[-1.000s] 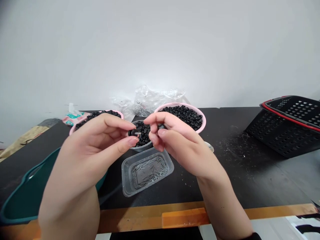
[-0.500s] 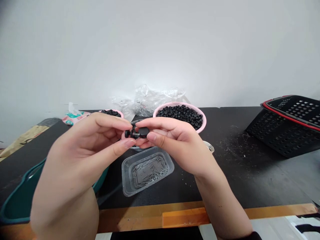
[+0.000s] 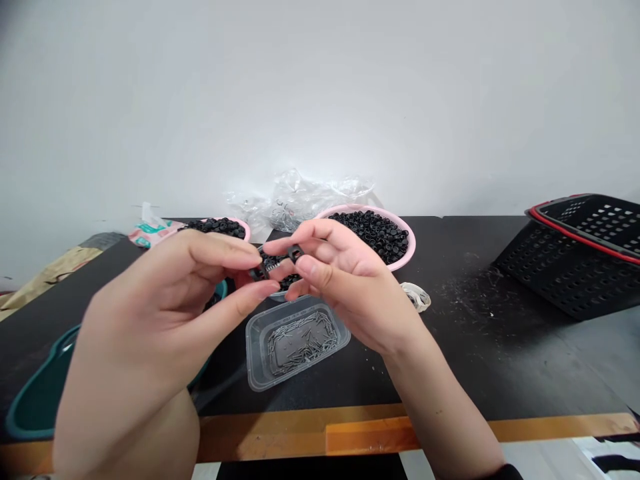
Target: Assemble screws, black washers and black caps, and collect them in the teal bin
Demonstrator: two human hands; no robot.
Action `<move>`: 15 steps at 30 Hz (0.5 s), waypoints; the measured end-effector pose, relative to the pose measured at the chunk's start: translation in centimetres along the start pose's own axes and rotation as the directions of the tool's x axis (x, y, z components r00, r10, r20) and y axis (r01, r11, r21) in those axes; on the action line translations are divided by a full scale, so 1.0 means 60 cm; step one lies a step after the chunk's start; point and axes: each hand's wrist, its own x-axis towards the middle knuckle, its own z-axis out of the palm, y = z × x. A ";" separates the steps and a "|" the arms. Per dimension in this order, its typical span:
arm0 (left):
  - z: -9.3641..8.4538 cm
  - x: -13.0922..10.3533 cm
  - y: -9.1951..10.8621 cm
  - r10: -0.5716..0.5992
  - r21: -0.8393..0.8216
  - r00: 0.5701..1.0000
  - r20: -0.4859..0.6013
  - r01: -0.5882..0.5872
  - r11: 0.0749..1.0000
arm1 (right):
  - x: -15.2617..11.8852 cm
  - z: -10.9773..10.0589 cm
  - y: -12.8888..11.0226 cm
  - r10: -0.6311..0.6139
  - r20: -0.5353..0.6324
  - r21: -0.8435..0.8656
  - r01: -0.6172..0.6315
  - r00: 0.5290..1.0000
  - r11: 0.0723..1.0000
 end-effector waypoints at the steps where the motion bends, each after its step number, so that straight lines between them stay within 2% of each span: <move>1: 0.000 -0.001 0.003 0.011 0.027 1.000 -0.006 -0.011 1.000 | 0.001 0.000 0.001 0.010 0.005 0.018 -0.010 1.000 1.000; 4: -0.001 -0.003 0.009 0.030 0.073 1.000 -0.002 -0.030 0.997 | 0.005 -0.002 0.006 0.051 0.000 0.071 -0.051 0.999 0.996; 10: -0.003 -0.005 0.007 0.061 0.141 0.998 -0.006 -0.060 0.988 | 0.004 -0.007 0.004 0.101 0.070 0.117 -0.109 0.992 0.987; 15: -0.002 -0.007 0.005 0.050 0.124 0.999 -0.009 -0.049 0.991 | 0.002 -0.007 0.002 0.102 0.086 0.129 -0.112 0.991 0.985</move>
